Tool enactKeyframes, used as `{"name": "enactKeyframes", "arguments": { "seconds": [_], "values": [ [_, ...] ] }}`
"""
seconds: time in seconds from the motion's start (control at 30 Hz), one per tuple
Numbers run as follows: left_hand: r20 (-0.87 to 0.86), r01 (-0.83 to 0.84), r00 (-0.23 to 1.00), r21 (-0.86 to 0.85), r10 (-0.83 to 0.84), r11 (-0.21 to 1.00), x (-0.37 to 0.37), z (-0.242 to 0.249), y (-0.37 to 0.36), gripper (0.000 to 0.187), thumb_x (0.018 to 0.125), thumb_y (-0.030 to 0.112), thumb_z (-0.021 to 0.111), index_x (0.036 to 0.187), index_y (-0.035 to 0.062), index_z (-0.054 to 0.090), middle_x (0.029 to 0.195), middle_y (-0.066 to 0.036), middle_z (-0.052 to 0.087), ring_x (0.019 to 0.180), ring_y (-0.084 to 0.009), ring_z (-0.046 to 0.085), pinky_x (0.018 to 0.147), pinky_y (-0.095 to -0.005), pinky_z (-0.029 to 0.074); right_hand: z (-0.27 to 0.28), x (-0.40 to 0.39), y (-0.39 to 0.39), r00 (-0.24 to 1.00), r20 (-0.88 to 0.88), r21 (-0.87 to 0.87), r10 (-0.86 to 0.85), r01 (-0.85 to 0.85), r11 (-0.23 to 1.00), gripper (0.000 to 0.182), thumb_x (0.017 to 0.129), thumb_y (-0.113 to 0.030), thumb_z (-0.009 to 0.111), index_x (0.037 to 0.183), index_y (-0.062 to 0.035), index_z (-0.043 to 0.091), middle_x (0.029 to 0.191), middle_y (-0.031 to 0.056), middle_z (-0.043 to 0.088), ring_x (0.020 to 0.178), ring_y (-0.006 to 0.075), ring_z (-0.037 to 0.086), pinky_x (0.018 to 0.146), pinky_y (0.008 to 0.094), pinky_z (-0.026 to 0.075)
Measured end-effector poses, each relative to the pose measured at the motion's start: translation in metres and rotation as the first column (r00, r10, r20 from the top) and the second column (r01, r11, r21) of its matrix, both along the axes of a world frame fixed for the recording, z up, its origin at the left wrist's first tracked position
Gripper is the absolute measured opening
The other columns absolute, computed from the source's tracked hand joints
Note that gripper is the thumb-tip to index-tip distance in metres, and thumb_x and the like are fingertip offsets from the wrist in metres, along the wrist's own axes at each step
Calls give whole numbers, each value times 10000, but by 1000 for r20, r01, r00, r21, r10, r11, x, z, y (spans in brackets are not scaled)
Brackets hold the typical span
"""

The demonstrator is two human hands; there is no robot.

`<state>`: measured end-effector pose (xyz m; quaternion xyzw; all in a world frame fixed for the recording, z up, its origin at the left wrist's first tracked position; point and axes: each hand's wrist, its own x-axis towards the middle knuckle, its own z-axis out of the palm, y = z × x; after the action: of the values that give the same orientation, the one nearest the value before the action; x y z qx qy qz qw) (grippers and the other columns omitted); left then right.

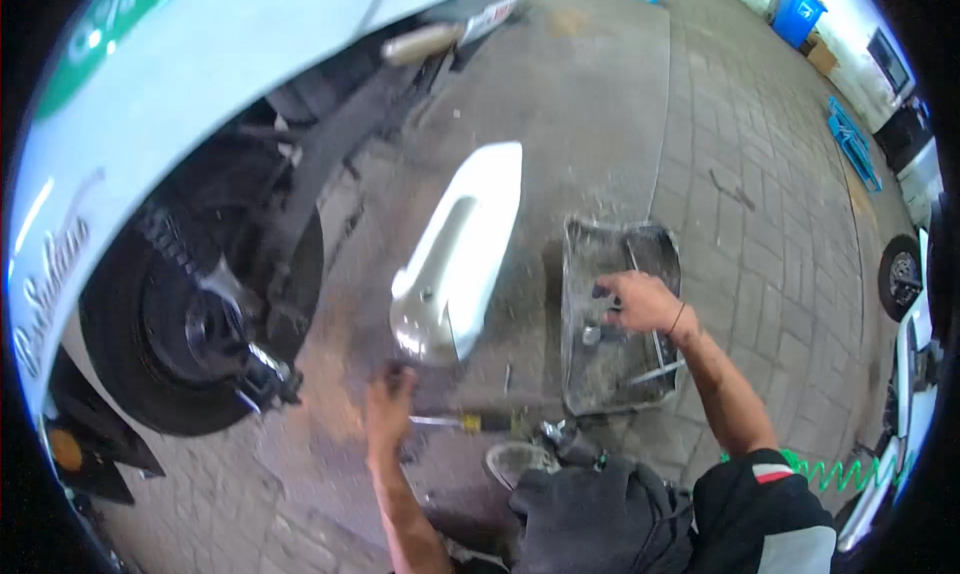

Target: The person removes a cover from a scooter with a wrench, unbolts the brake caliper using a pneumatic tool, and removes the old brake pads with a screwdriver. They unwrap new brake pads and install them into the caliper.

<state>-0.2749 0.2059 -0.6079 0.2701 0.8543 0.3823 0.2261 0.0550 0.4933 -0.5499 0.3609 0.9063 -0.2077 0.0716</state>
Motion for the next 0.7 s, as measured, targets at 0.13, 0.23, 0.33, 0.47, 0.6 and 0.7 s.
{"name": "enactKeyframes", "arguments": {
  "seconds": [0.13,0.23,0.33,0.47,0.6,0.7],
  "values": [
    [84,341,926,231,-368,911,30,122,78,269,969,194,697,1142,-12,701,1009,-161,738,957,-288,719,888,-401,540,40,-46,32,988,-102,111,-115,126,986,353,847,-211,745,1161,-57,700,1037,193,736,988,383,710,867,484,566],
    [-464,494,813,232,-351,838,16,200,146,221,936,109,682,1077,-62,691,1020,-229,717,924,-299,708,836,-423,540,60,-106,100,881,-455,60,-133,179,982,249,854,-182,733,1052,-32,735,989,213,740,949,391,719,831,455,573],
    [-895,697,413,192,-168,691,-1,272,241,252,859,28,663,1109,-5,662,1107,-208,662,1132,-444,592,967,-496,476,107,-185,187,555,-825,67,-112,292,954,229,829,-136,720,1004,9,744,957,228,741,902,389,727,809,440,569],
    [-883,579,255,-186,-393,794,-39,270,349,387,854,89,696,1226,36,606,1218,-243,634,1188,-423,608,935,-483,544,141,-293,333,386,-922,168,-21,449,877,291,855,-148,683,1090,20,717,995,238,734,980,373,719,882,436,557],
    [-887,513,259,-209,-383,832,-37,258,357,430,841,163,726,1228,28,595,1327,-253,577,1087,-384,675,838,-467,594,111,-375,445,699,-715,374,3,379,847,529,923,-231,603,1428,-77,561,1348,242,632,1314,418,549,1099,479,452],
    [-906,504,226,-205,-357,839,-31,260,359,465,798,213,755,1193,15,613,1225,-244,609,1131,-413,668,817,-436,607,108,-408,479,881,-473,415,9,213,885,655,956,-323,538,1576,-178,387,1558,183,468,1473,417,365,1198,533,333]
  ]
}}
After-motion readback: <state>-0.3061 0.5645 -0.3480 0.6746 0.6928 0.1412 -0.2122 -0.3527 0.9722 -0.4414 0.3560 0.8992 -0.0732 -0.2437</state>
